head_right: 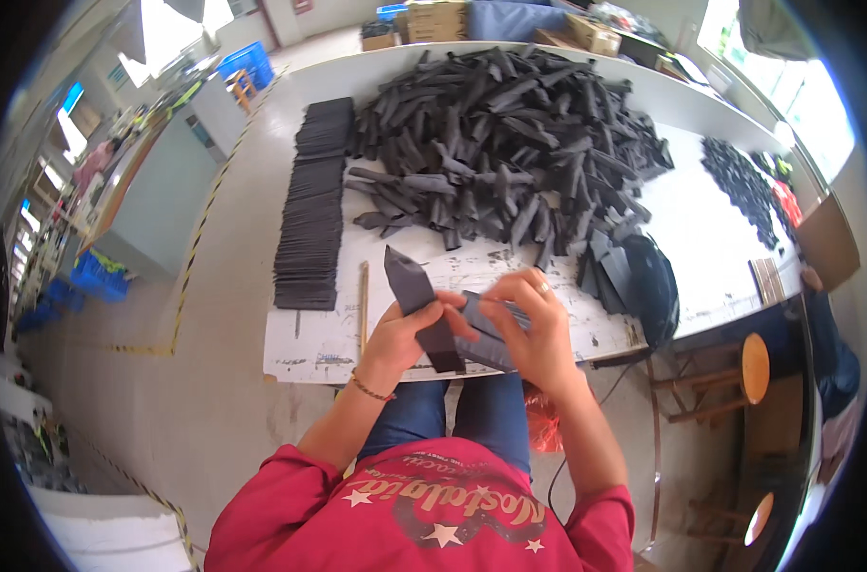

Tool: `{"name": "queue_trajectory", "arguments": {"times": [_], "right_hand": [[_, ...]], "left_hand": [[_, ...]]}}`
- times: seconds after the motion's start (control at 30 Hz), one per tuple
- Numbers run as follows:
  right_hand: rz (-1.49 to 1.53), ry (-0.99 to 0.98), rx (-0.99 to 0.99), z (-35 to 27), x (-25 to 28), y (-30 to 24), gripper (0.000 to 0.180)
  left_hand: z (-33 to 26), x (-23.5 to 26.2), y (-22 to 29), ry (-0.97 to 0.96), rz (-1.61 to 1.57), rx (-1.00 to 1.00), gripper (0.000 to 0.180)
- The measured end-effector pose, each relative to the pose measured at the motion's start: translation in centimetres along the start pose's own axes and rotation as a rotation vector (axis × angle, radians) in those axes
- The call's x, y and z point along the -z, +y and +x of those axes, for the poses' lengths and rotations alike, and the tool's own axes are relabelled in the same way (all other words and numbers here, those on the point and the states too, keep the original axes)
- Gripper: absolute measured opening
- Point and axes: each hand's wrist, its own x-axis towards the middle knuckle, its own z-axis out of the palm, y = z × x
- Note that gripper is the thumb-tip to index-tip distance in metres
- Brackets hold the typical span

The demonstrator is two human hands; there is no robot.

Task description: The recorder is manually handling and stacking dark grey or black foam or rubber components at a manufacturing workstation.

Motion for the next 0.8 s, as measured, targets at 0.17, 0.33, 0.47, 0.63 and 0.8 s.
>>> {"name": "queue_trajectory", "arguments": {"times": [0.17, 0.33, 0.47, 0.63, 0.8], "right_hand": [[0.163, -0.325, 0.004, 3.3, 1.1, -2.6, 0.021], [0.165, -0.513, 0.065, 3.6, 1.0, -1.5, 0.024], [0.125, -0.676, 0.090, 3.5, 0.8, -1.7, 0.017], [0.212, -0.515, 0.163, 2.7, 0.4, 0.5, 0.009], [0.686, -0.135, -0.233, 1.7, 1.6, 2.1, 0.018]], "left_hand": [[-1.5, -0.4, -0.6, -0.235, 0.120, 0.205, 0.028], [-1.8, -0.2, -0.9, -0.271, 0.195, 0.319, 0.028], [-2.3, 0.5, -0.7, -0.285, 0.175, 0.426, 0.028], [-3.0, 0.6, -0.5, -0.286, 0.113, 0.403, 0.029], [-3.3, 1.0, -1.1, -0.269, 0.064, 0.378, 0.030]]}}
